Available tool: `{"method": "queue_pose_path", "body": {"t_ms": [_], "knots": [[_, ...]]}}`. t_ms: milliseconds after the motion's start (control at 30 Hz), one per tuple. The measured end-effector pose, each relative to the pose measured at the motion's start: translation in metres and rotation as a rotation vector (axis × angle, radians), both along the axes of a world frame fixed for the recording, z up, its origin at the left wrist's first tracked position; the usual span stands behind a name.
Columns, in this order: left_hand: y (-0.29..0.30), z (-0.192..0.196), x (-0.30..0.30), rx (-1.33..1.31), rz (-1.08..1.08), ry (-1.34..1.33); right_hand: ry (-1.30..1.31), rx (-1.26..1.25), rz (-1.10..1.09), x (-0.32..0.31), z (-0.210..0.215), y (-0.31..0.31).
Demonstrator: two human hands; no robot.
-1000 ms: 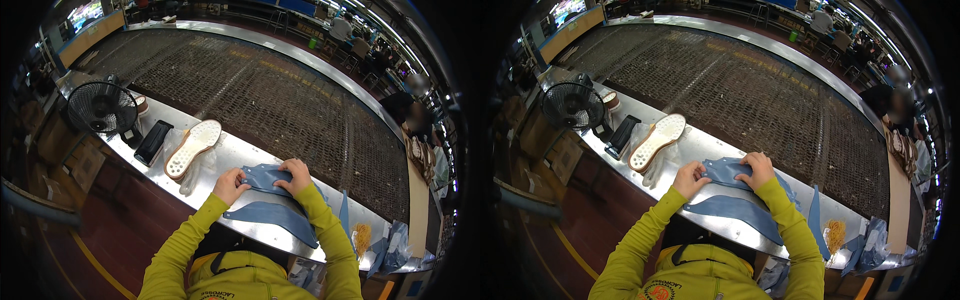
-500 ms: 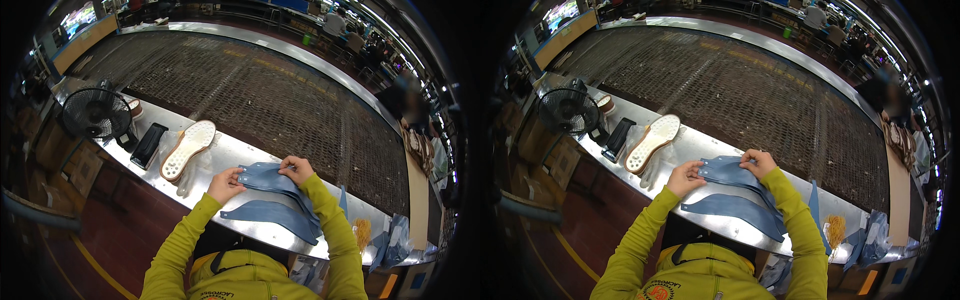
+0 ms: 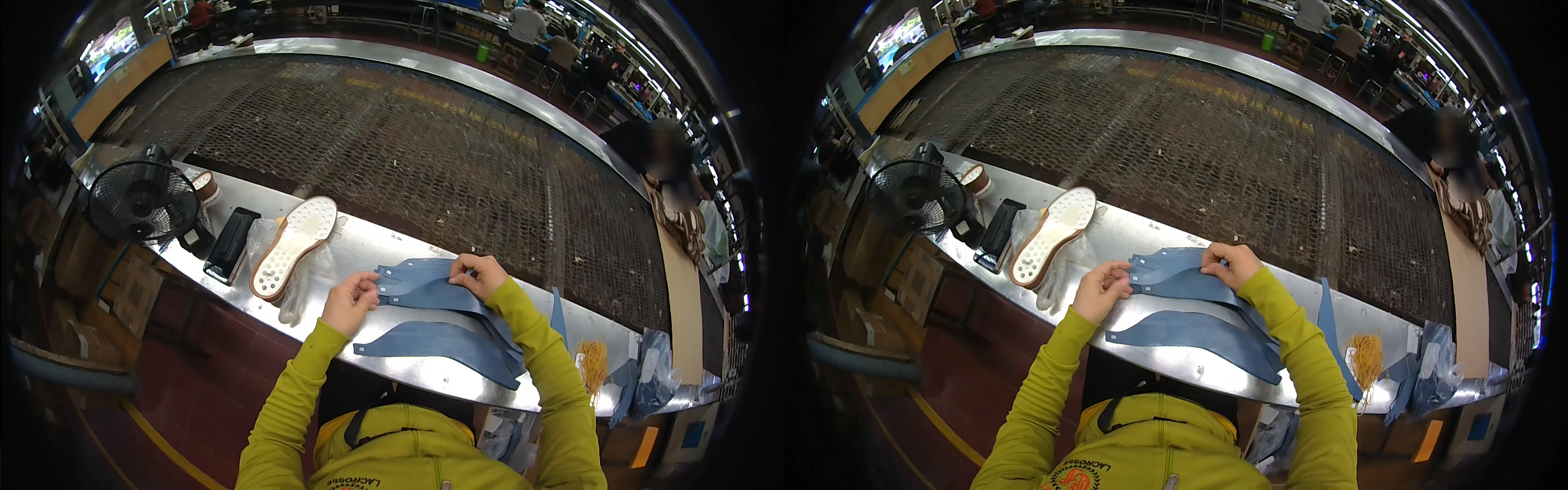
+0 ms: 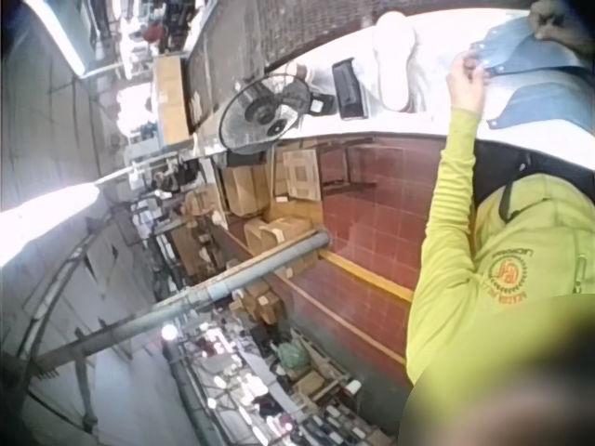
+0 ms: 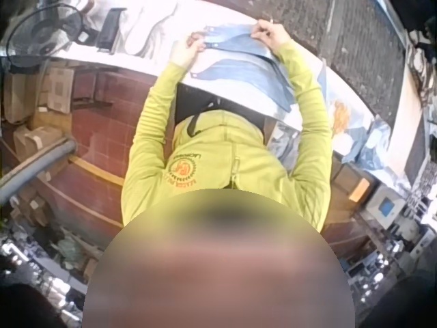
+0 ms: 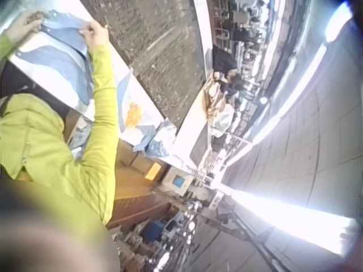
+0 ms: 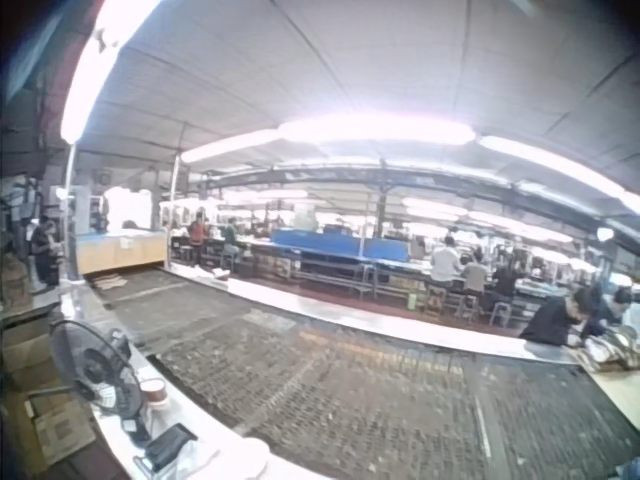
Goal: The person unpacks a plastic bag containing blue fabric pieces on a metal workbench. They remove the pieces one by one, unfold them, and arrange them in a neat stack. The person then picks up a small white paper tag and folds it.
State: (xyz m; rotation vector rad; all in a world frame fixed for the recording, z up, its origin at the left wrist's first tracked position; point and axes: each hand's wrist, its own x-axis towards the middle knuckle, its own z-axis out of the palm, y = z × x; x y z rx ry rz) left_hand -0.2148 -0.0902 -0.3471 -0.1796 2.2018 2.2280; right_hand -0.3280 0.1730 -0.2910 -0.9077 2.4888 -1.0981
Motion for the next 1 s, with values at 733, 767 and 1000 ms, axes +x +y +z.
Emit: {"method": "queue_pose_path", "body": {"t_ms": [733, 767, 1000], "knots": [[-0.021, -0.014, 0.026, -0.894, 0.201, 0.314, 0.092, -0.375, -0.367, 0.082, 0.092, 0.12], [-0.022, -0.014, 0.025, -0.897, 0.189, 0.266, 0.129, -0.458, -0.441, 0.098, 0.098, 0.135], [-0.023, -0.013, 0.023, -0.798, 0.153, 0.242, 0.478, -0.412, -0.577, 0.193, 0.14, 0.205]]}}
